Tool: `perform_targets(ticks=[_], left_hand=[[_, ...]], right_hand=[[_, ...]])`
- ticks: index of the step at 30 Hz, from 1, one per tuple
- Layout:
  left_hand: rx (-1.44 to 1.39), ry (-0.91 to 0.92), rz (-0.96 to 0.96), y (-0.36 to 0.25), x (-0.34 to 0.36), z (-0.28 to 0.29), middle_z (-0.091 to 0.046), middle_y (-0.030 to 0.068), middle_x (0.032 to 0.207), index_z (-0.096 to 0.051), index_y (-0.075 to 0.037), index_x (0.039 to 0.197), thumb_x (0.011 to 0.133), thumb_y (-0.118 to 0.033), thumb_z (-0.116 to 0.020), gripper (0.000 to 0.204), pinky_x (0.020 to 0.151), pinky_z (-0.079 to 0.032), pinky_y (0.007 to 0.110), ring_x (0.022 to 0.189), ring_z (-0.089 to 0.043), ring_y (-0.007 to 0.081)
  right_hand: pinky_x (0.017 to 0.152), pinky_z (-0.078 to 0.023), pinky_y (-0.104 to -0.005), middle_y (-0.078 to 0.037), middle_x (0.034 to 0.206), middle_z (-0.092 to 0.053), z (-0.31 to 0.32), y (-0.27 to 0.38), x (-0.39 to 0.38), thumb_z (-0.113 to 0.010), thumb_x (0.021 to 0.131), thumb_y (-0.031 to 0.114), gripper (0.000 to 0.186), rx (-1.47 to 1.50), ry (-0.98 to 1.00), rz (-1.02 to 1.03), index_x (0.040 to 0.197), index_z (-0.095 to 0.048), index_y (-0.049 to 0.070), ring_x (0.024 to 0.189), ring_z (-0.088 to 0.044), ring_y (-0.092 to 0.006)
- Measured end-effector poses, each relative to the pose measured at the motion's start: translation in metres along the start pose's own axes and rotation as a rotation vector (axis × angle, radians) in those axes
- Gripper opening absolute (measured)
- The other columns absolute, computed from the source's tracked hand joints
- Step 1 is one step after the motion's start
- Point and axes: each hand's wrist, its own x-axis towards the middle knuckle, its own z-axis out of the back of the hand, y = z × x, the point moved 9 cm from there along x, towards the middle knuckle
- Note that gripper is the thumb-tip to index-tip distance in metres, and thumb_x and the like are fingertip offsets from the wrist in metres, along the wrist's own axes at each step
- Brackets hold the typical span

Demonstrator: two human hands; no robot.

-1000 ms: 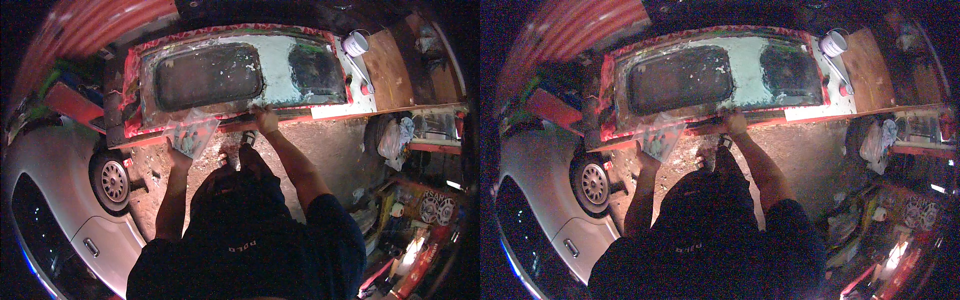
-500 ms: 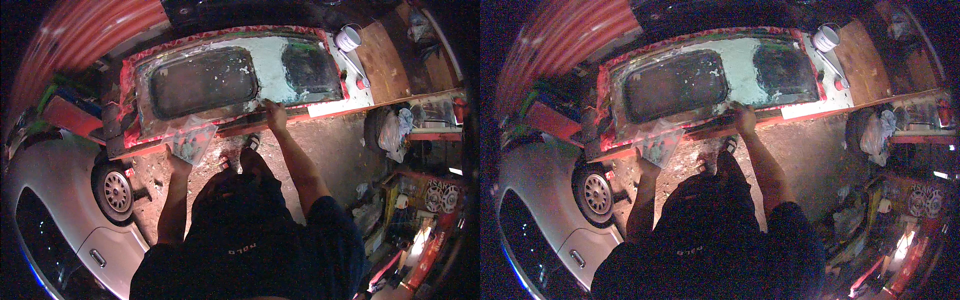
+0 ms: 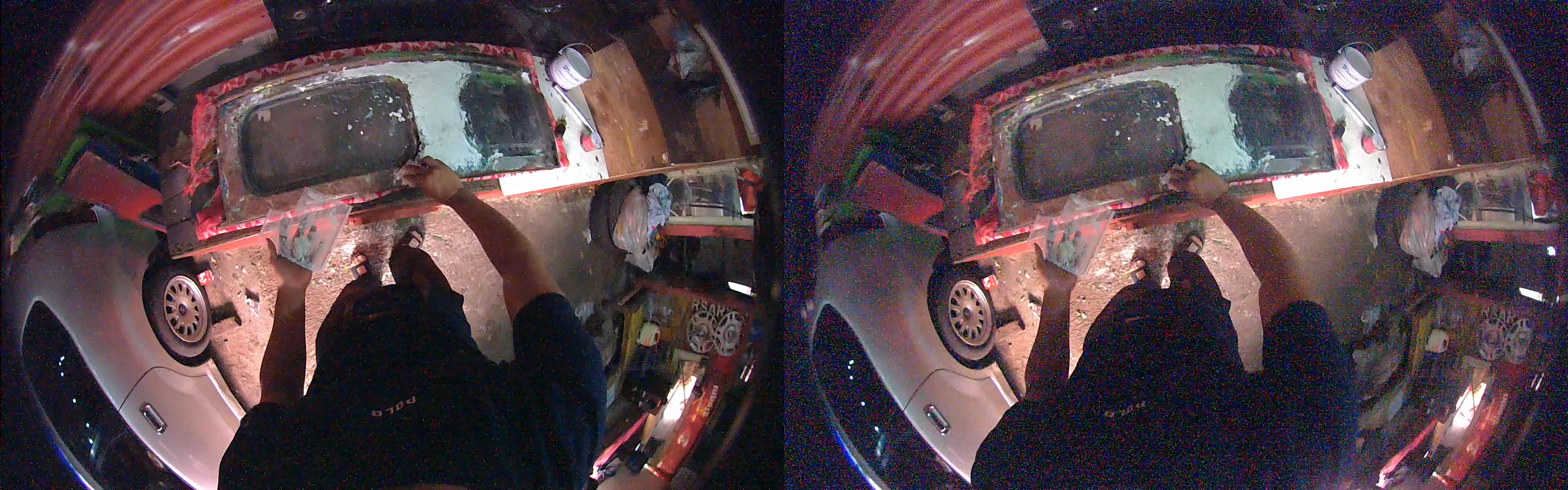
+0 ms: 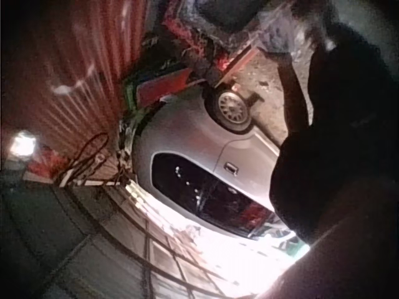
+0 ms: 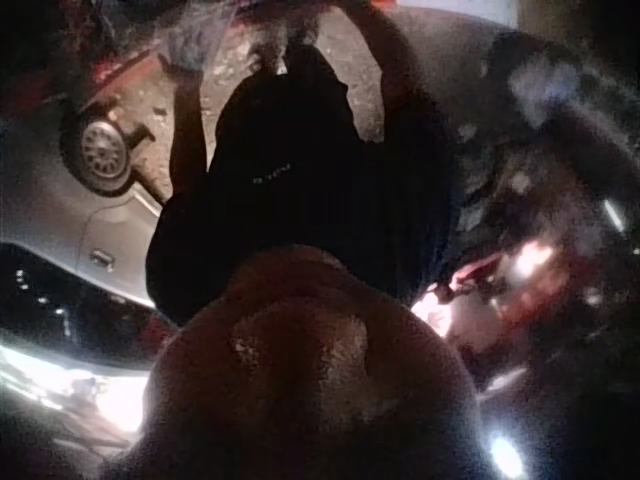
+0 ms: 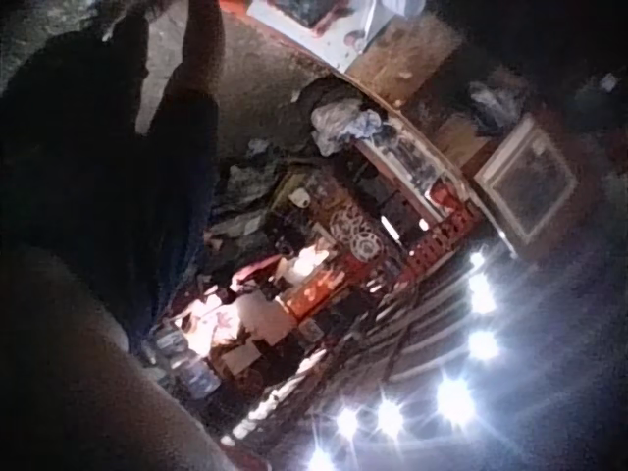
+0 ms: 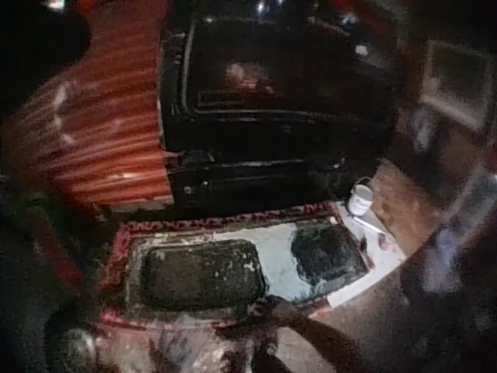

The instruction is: The person applies a white paste-like substance from a plastic container onto a rectangular metal panel using a small metal spatula. They repeatedly scoop the material and spread it across the surface, smoothing it into an even layer.

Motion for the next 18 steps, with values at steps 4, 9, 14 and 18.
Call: perform_targets(ticks=[4, 9, 14, 18], left_hand=[[-0.013, -0.028, 0.0, 0.007, -0.007, -0.006, -0.036, 0.0142, 0.145, -0.035, -0.021, 0.143, 0.087, -0.062, -0.046, 0.07, 0.104, -0.03, 0.057, 0.128, -0.039, 0.0357], [-0.037, -0.195, -0.099, 0.016, -0.009, -0.003, -0.041, 0.0134, 0.141, -0.038, -0.02, 0.141, 0.088, -0.062, -0.042, 0.068, 0.104, -0.03, 0.058, 0.125, -0.043, 0.0363], [-0.05, -0.207, -0.225, 0.043, -0.011, -0.031, -0.038, 0.014, 0.144, -0.035, -0.02, 0.143, 0.089, -0.06, -0.041, 0.067, 0.102, -0.031, 0.06, 0.127, -0.04, 0.036], [-0.09, -0.302, -0.306, 0.07, -0.022, -0.04, -0.039, 0.0145, 0.143, -0.035, -0.019, 0.143, 0.09, -0.06, -0.04, 0.067, 0.103, -0.03, 0.06, 0.129, -0.039, 0.0369]], right_hand=[[0.088, -0.048, -0.0317, 0.003, 0.123, -0.057, -0.02, -0.013, -0.003, -0.054, 0.076, 0.013, 0.034, -0.102, -0.003, 0.085, 0.108, -0.061, 0.023, 0.098, -0.055, -0.0219], [0.087, -0.047, -0.0296, 0.002, 0.115, -0.057, -0.024, -0.016, -0.005, -0.053, 0.078, 0.021, 0.023, -0.226, -0.048, 0.166, 0.099, -0.059, 0.018, 0.104, -0.052, -0.0189], [0.084, -0.047, -0.0284, 0.001, 0.104, -0.057, -0.043, -0.027, -0.008, -0.054, 0.077, 0.022, 0.017, -0.187, 0.079, 0.252, 0.093, -0.059, 0.018, 0.1, -0.05, -0.0186], [0.084, -0.047, -0.03, 0.0, 0.104, -0.057, -0.031, -0.026, -0.013, -0.055, 0.077, 0.021, 0.016, -0.195, -0.017, 0.345, 0.091, -0.06, 0.015, 0.099, -0.051, -0.0204]])
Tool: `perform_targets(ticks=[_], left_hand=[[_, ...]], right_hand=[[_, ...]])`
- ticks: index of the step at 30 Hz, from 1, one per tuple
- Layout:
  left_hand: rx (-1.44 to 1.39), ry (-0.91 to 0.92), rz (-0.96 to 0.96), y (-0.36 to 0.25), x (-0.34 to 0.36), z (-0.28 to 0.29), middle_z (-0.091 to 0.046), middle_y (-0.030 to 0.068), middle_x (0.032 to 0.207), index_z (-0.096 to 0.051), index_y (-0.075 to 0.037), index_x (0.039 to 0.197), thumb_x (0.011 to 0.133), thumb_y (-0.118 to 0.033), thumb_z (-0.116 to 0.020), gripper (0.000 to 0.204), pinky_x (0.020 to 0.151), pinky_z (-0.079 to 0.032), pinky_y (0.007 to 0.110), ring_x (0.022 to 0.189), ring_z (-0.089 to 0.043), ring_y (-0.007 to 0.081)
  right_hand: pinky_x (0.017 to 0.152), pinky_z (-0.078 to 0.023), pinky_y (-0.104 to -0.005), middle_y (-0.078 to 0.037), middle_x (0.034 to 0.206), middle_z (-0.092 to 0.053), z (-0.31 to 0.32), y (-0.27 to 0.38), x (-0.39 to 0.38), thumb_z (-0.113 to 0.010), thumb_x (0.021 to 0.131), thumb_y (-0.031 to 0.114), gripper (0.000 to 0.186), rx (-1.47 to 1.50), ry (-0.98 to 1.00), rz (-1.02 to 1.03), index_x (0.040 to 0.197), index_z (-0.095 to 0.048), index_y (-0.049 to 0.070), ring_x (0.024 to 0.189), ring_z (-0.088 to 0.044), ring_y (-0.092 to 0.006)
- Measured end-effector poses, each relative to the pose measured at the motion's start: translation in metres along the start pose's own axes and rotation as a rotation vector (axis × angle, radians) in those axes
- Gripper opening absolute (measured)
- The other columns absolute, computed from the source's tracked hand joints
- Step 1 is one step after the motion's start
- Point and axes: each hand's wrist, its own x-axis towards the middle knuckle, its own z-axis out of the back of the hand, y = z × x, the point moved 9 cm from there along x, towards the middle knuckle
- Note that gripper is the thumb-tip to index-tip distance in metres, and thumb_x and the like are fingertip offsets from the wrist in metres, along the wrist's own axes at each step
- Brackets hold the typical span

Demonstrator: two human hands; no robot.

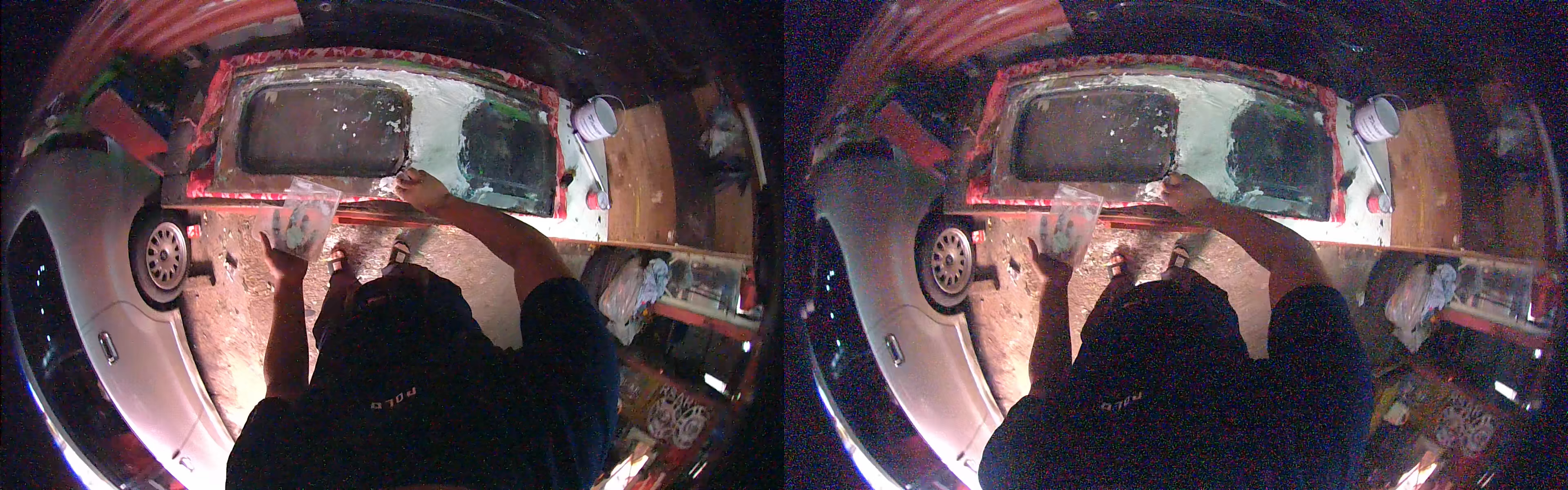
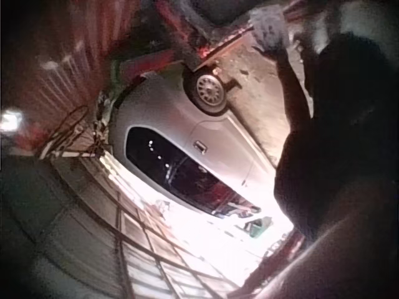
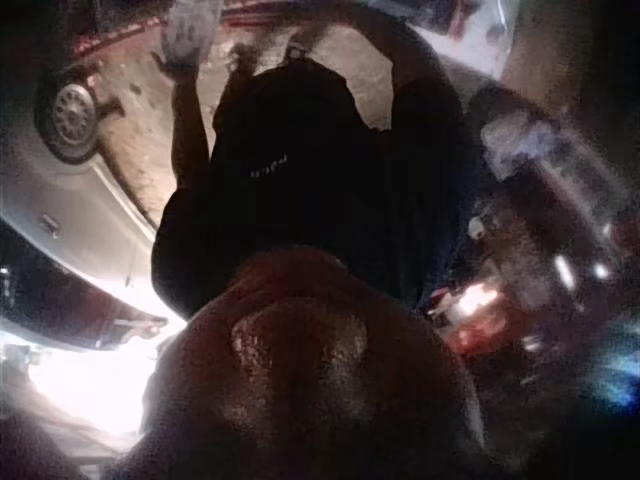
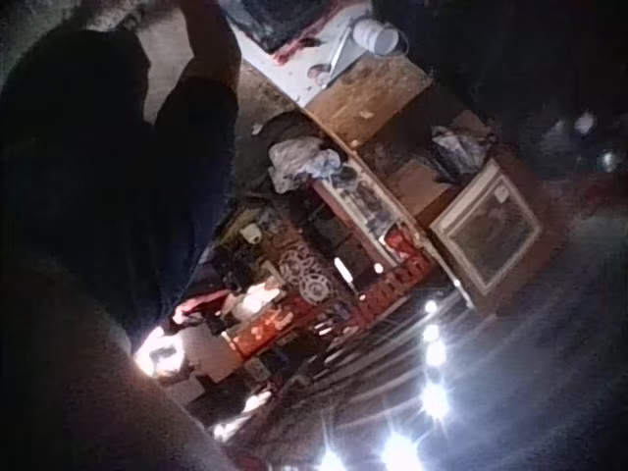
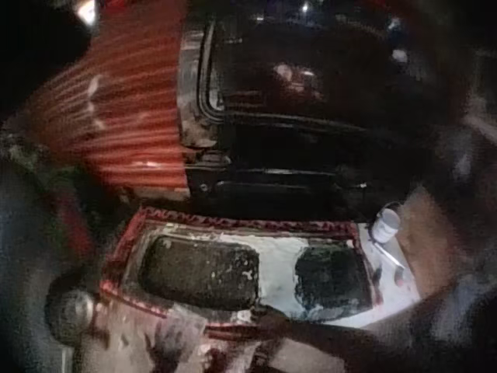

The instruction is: The person applies a white paste-like substance from a plastic container onto a rectangular metal panel using a small metal spatula. They repeatedly scoop the material and spread it across the surface, smoothing it into an even layer.

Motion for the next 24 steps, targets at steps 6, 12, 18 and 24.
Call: perform_targets(ticks=[6, 12, 18, 24], left_hand=[[-0.083, -0.017, -0.076, 0.025, -0.017, 0.012, -0.039, 0.0151, 0.143, -0.038, -0.019, 0.14, 0.091, -0.059, -0.039, 0.064, 0.105, -0.027, 0.061, 0.13, -0.037, 0.0387], [-0.141, 0.002, -0.113, 0.041, -0.031, 0.021, -0.038, 0.015, 0.143, -0.038, -0.018, 0.14, 0.091, -0.059, -0.04, 0.064, 0.104, -0.027, 0.063, 0.131, -0.036, 0.0399], [-0.194, 0.038, -0.095, 0.058, -0.032, 0.021, -0.038, 0.0156, 0.143, -0.039, -0.017, 0.139, 0.09, -0.059, -0.042, 0.065, 0.103, -0.027, 0.065, 0.131, -0.035, 0.0404], [-0.205, 0.068, -0.109, 0.055, -0.031, 0.017, -0.039, 0.0147, 0.142, -0.039, -0.017, 0.139, 0.09, -0.061, -0.04, 0.066, 0.104, -0.027, 0.063, 0.13, -0.036, 0.0394]], right_hand=[[0.087, -0.047, -0.0333, -0.003, 0.095, -0.064, -0.006, -0.018, -0.006, -0.055, 0.075, 0.013, 0.015, 0.149, 0.199, 0.062, 0.087, -0.066, 0.011, 0.099, -0.054, -0.0226], [0.08, -0.048, -0.0343, -0.005, 0.097, -0.069, 0.059, -0.079, -0.013, -0.062, 0.072, 0.009, 0.03, 0.616, -0.178, -0.31, 0.099, -0.072, 0.017, 0.085, -0.058, -0.0269], [0.083, -0.047, -0.0332, -0.001, 0.113, -0.065, 0.055, -0.047, -0.004, -0.06, 0.075, 0.002, 0.037, 0.547, -0.122, -0.17, 0.107, -0.069, 0.017, 0.09, -0.058, -0.0245], [0.089, -0.045, -0.0332, 0.001, 0.111, -0.064, 0.033, -0.016, 0.027, -0.059, 0.073, 0.006, 0.034, 0.395, -0.109, -0.017, 0.105, -0.068, 0.016, 0.099, -0.055, -0.0212]])
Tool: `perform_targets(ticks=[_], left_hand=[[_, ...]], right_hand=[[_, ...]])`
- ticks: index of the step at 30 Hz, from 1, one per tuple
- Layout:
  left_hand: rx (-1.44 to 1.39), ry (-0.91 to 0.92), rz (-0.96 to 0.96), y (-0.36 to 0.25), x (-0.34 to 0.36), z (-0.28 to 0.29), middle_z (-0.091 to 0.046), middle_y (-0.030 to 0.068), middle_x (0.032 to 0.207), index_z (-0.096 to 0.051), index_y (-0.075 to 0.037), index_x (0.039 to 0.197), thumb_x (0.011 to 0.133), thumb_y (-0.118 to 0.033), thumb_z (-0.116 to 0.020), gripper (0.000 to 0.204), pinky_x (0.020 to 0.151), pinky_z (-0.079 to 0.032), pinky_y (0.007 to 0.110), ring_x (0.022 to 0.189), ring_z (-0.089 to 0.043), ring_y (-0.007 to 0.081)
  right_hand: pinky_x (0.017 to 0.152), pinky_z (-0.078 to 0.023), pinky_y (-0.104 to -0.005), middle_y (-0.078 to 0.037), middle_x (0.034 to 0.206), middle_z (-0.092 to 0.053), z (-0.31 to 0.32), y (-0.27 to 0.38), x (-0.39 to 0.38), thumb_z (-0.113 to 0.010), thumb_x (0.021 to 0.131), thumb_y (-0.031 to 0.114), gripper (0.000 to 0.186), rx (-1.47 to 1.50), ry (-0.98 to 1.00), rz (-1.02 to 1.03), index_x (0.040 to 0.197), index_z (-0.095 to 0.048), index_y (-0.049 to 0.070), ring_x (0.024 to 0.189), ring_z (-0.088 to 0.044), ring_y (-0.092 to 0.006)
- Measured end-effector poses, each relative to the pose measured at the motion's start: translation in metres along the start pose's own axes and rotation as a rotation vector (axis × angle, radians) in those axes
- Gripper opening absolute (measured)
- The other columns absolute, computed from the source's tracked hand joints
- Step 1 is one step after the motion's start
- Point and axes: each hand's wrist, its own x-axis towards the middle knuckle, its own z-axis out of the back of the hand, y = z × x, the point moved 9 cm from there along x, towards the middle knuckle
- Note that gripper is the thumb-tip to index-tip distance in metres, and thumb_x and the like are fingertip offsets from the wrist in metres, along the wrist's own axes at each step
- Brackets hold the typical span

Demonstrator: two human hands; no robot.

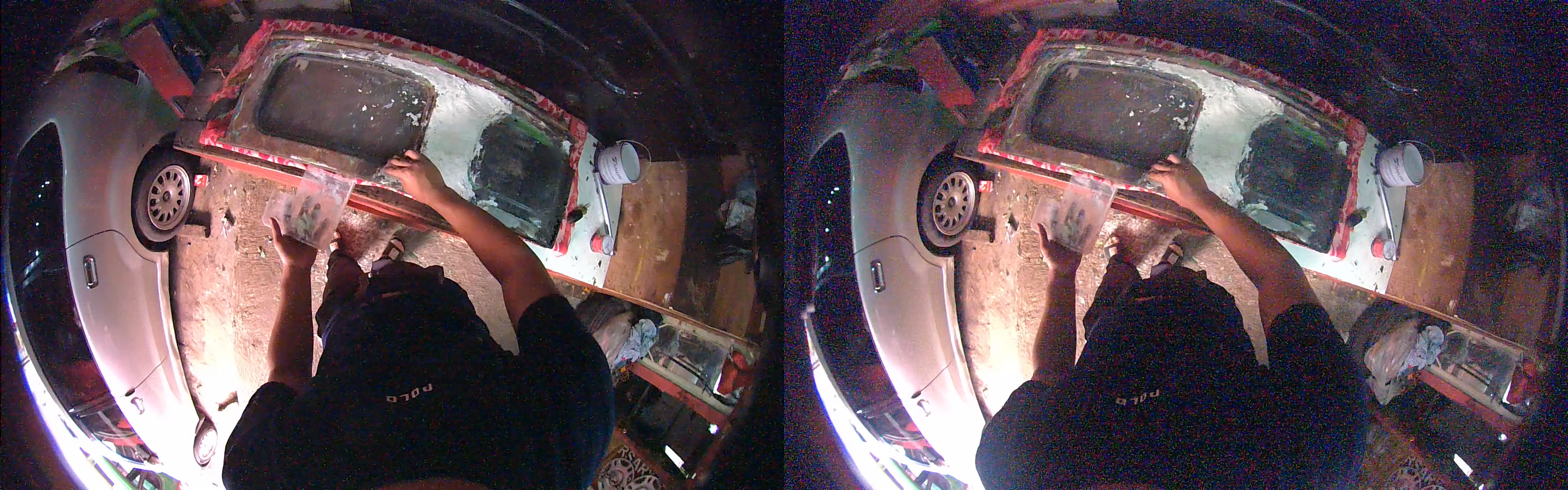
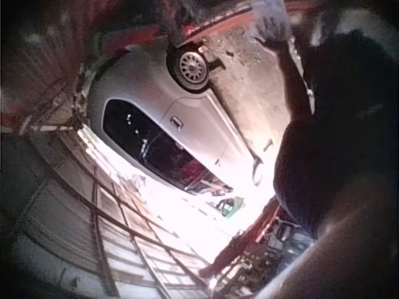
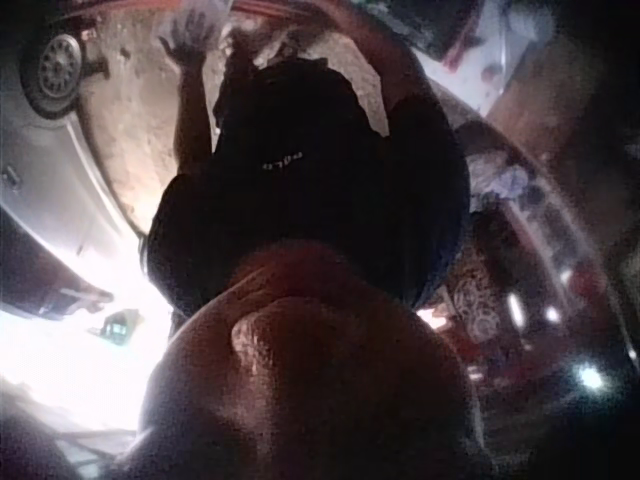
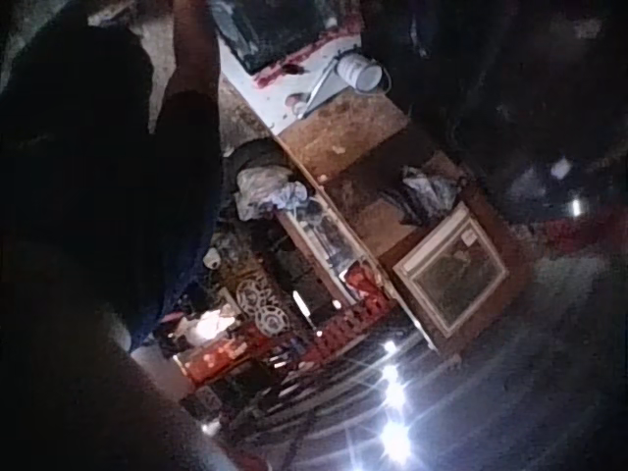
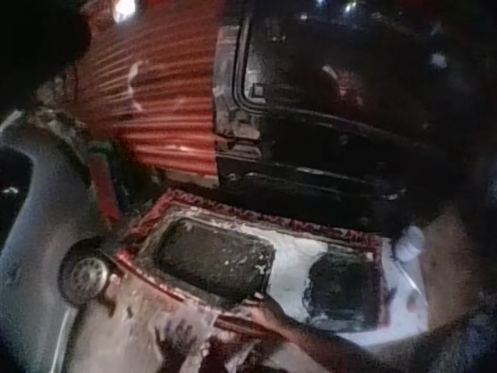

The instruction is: The person applies a white paste-like substance from a plastic container onto a rectangular metal panel using a small metal spatula. They repeatedly scoop the material and spread it across the surface, smoothing it into an even layer.

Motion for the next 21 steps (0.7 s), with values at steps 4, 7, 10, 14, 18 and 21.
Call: perform_targets(ticks=[4, 7, 10, 14, 18, 21], left_hand=[[0.066, -0.083, -0.042, -0.006, -0.002, -0.002, -0.043, 0.0134, 0.138, -0.039, -0.015, 0.139, 0.089, -0.063, -0.037, 0.069, 0.104, -0.028, 0.061, 0.128, -0.039, 0.0381], [0.048, -0.061, -0.048, -0.01, 0.0, -0.001, -0.039, 0.0149, 0.142, -0.039, -0.016, 0.139, 0.09, -0.061, -0.038, 0.066, 0.105, -0.027, 0.062, 0.13, -0.037, 0.0401], [0.034, -0.065, -0.039, -0.012, 0.002, 0.001, -0.037, 0.0154, 0.144, -0.039, -0.017, 0.139, 0.091, -0.06, -0.038, 0.065, 0.106, -0.026, 0.063, 0.13, -0.036, 0.0407], [0.0, -0.057, -0.02, -0.017, 0.005, 0.006, -0.038, 0.0153, 0.143, -0.04, -0.015, 0.139, 0.09, -0.06, -0.039, 0.066, 0.106, -0.026, 0.062, 0.13, -0.036, 0.0399], [-0.028, 0.009, 0.002, -0.026, 0.01, 0.003, -0.038, 0.0151, 0.144, -0.039, -0.013, 0.139, 0.09, -0.06, -0.039, 0.068, 0.106, -0.026, 0.061, 0.131, -0.036, 0.0389], [0.028, -0.038, -0.033, -0.038, 0.01, 0.002, -0.039, 0.0143, 0.142, -0.039, -0.013, 0.139, 0.09, -0.061, -0.039, 0.069, 0.105, -0.027, 0.06, 0.13, -0.037, 0.0385]], right_hand=[[0.09, -0.044, -0.0322, 0.001, 0.109, -0.063, -0.019, 0.003, 0.011, -0.056, 0.077, 0.01, 0.027, -0.033, 0.157, 0.016, 0.101, -0.067, 0.014, 0.099, -0.055, -0.0201], [0.088, -0.044, -0.0304, 0.002, 0.104, -0.064, -0.025, 0.011, 0.01, -0.053, 0.079, 0.011, 0.021, -0.17, 0.159, 0.116, 0.095, -0.068, 0.01, 0.097, -0.054, -0.0179], [0.093, -0.042, -0.0323, -0.002, 0.097, -0.063, -0.033, 0.02, 0.011, -0.052, 0.08, 0.013, 0.015, -0.267, 0.234, 0.208, 0.086, -0.066, 0.009, 0.097, -0.057, -0.0179], [0.093, -0.041, -0.0325, -0.004, 0.091, -0.062, -0.041, 0.016, 0.002, -0.053, 0.08, 0.014, 0.014, -0.261, 0.262, 0.201, 0.077, -0.066, 0.009, 0.091, -0.06, -0.0173], [0.092, -0.037, -0.0338, -0.003, 0.088, -0.064, -0.042, 0.011, -0.013, -0.055, 0.078, 0.014, 0.013, -0.43, 0.295, 0.293, 0.078, -0.068, 0.01, 0.091, -0.059, -0.0176], [0.087, -0.041, -0.0325, -0.005, 0.086, -0.065, -0.022, 0.006, -0.008, -0.059, 0.075, 0.013, 0.012, -0.296, 0.317, 0.198, 0.081, -0.07, 0.012, 0.09, -0.059, -0.0196]])
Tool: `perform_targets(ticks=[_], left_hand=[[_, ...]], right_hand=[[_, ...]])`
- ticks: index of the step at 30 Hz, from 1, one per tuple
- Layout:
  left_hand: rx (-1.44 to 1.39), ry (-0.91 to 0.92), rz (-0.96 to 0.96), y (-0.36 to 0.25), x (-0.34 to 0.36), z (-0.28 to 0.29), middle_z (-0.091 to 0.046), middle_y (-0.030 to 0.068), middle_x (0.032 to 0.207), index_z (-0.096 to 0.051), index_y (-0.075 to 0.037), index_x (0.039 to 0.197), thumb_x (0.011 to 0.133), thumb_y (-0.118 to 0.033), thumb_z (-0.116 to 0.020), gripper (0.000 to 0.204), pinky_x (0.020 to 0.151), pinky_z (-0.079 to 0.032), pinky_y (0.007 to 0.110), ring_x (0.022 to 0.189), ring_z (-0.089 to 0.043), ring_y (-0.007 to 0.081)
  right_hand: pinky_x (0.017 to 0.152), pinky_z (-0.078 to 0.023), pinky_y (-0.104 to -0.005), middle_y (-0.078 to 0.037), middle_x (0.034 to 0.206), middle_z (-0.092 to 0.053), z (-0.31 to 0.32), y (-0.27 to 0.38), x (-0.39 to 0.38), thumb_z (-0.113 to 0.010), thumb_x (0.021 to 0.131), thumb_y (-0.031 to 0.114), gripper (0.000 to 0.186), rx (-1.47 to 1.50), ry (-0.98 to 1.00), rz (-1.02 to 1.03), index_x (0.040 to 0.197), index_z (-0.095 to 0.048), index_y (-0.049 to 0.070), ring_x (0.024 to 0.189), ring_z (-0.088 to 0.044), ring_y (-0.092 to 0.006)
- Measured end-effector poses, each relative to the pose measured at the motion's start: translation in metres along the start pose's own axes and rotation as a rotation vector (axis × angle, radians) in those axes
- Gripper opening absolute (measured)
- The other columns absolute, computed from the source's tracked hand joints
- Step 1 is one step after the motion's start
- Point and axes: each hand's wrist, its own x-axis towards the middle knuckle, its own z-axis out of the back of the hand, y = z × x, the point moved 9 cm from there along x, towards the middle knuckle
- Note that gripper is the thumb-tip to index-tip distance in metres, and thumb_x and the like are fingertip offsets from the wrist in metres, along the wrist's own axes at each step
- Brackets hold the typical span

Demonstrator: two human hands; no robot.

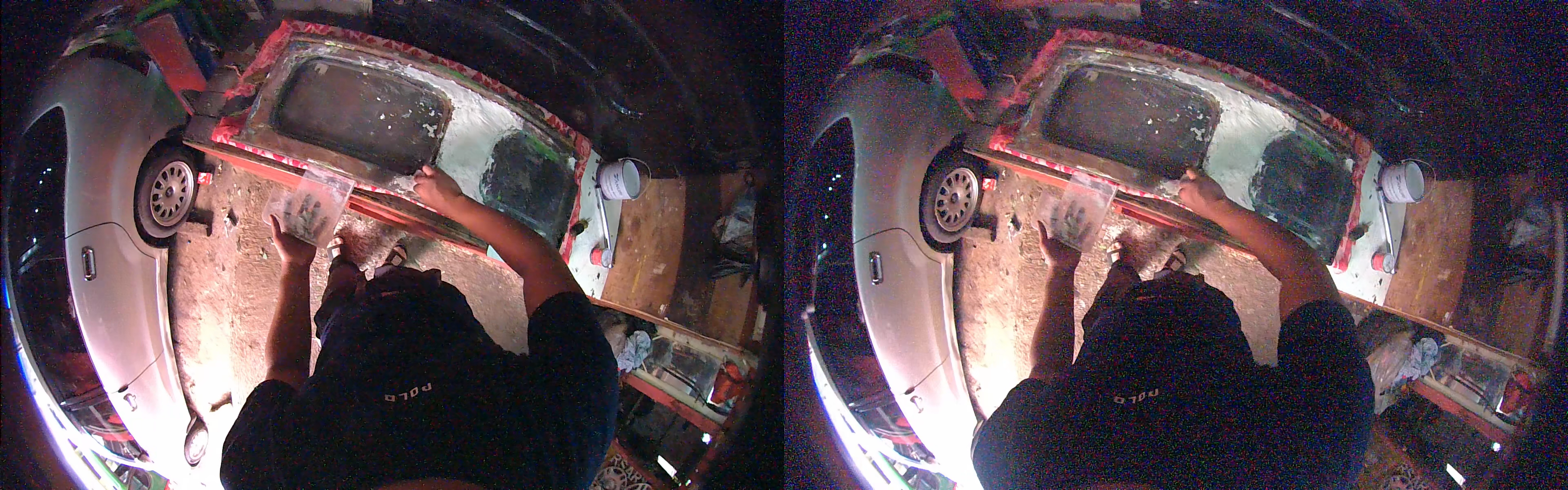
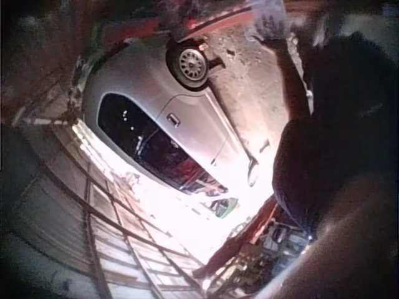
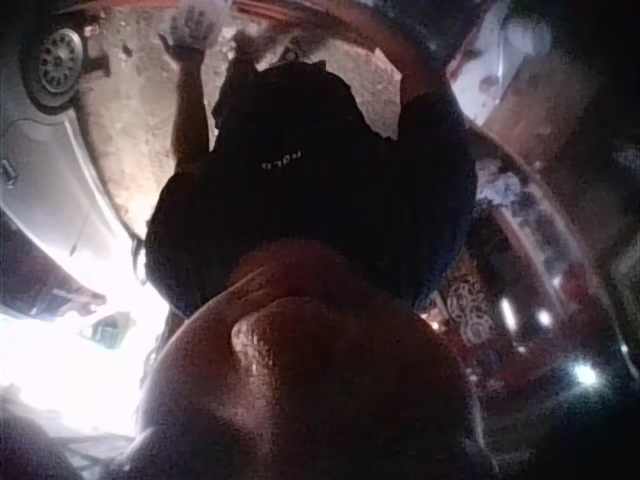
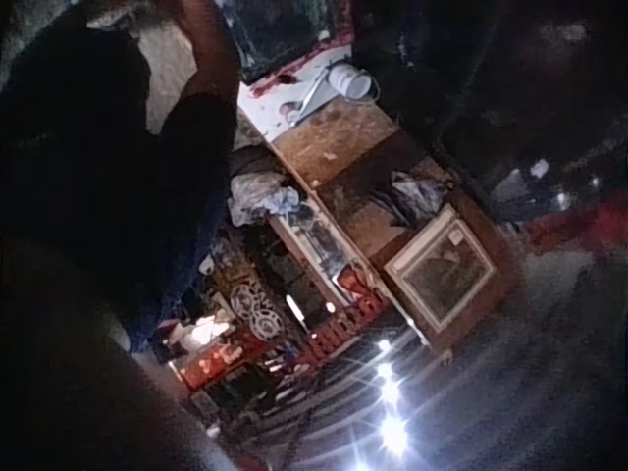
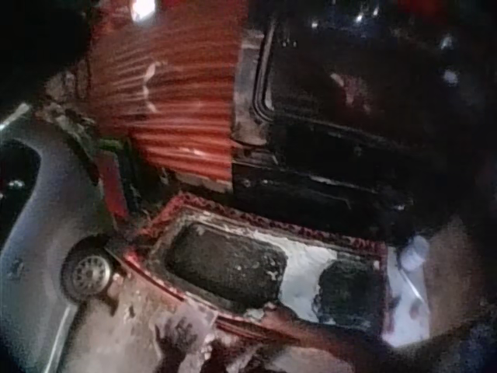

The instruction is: The person applies a white paste-like substance from a plastic container onto a rectangular metal panel using a small metal spatula. They repeatedly scoop the material and spread it across the surface, smoothing it into an even layer.

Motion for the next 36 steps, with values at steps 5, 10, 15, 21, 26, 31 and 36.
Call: perform_targets(ticks=[5, 10, 15, 21, 26, 31, 36], left_hand=[[0.011, 0.053, 0.0, -0.01, 0.003, 0.001, -0.038, 0.014, 0.144, -0.039, -0.014, 0.139, 0.09, -0.06, -0.04, 0.067, 0.106, -0.026, 0.06, 0.131, -0.035, 0.0391], [0.028, -0.005, 0.073, -0.006, 0.011, 0.003, -0.038, 0.0134, 0.144, -0.039, -0.016, 0.14, 0.091, -0.059, -0.04, 0.065, 0.105, -0.027, 0.059, 0.131, -0.036, 0.0391], [0.037, -0.021, 0.131, -0.005, 0.023, -0.008, -0.037, 0.0141, 0.145, -0.037, -0.019, 0.141, 0.091, -0.06, -0.038, 0.065, 0.105, -0.027, 0.059, 0.131, -0.036, 0.0387], [0.096, 0.054, 0.175, -0.013, 0.037, -0.008, -0.035, 0.016, 0.146, -0.033, -0.021, 0.144, 0.09, -0.061, -0.037, 0.067, 0.105, -0.027, 0.058, 0.13, -0.037, 0.038], [0.116, 0.029, 0.202, -0.018, 0.044, -0.007, -0.034, 0.0162, 0.146, -0.032, -0.02, 0.145, 0.09, -0.062, -0.037, 0.069, 0.105, -0.027, 0.058, 0.13, -0.036, 0.0383], [0.099, 0.111, 0.258, -0.02, 0.051, -0.007, -0.032, 0.0159, 0.148, -0.031, -0.02, 0.145, 0.09, -0.063, -0.036, 0.07, 0.106, -0.025, 0.059, 0.132, -0.032, 0.0386], [0.122, 0.075, 0.275, -0.029, 0.057, -0.003, -0.034, 0.0156, 0.146, -0.032, -0.02, 0.144, 0.09, -0.063, -0.035, 0.069, 0.105, -0.026, 0.059, 0.131, -0.035, 0.0389]], right_hand=[[0.071, -0.049, -0.0366, -0.011, 0.082, -0.065, 0.017, -0.078, -0.047, -0.059, 0.077, 0.008, 0.027, 0.555, -0.251, -0.697, 0.098, -0.072, 0.017, 0.076, -0.06, -0.0269], [0.059, -0.049, -0.0368, -0.019, 0.079, -0.065, 0.002, -0.09, -0.079, -0.06, 0.079, 0.009, 0.03, 0.598, -0.469, -0.98, 0.106, -0.07, 0.018, 0.061, -0.062, -0.0305], [0.067, -0.051, -0.0346, -0.017, 0.083, -0.068, -0.003, -0.072, -0.079, -0.063, 0.079, 0.012, 0.029, 0.783, -0.619, -1.054, 0.108, -0.067, 0.008, 0.071, -0.066, -0.0261], [0.076, -0.053, -0.0368, -0.018, 0.087, -0.068, -0.027, -0.07, -0.104, -0.065, 0.077, 0.016, 0.031, 0.832, -0.704, -1.221, 0.105, -0.066, 0.003, 0.08, -0.067, -0.0289], [0.075, -0.052, -0.0405, -0.019, 0.097, -0.062, 0.005, -0.061, -0.076, -0.062, 0.078, 0.009, 0.03, 0.418, -0.571, -1.131, 0.106, -0.066, 0.002, 0.084, -0.062, -0.0351], [0.078, -0.052, -0.0431, -0.018, 0.104, -0.054, -0.004, -0.049, -0.042, -0.061, 0.077, 0.006, 0.032, 0.42, -0.329, -1.106, 0.108, -0.062, 0.002, 0.088, -0.06, -0.035], [0.069, -0.052, -0.0453, -0.021, 0.097, -0.054, -0.024, -0.042, -0.033, -0.051, 0.085, 0.013, 0.022, 0.369, -0.262, -1.204, 0.098, -0.058, -0.003, 0.08, -0.06, -0.036]])
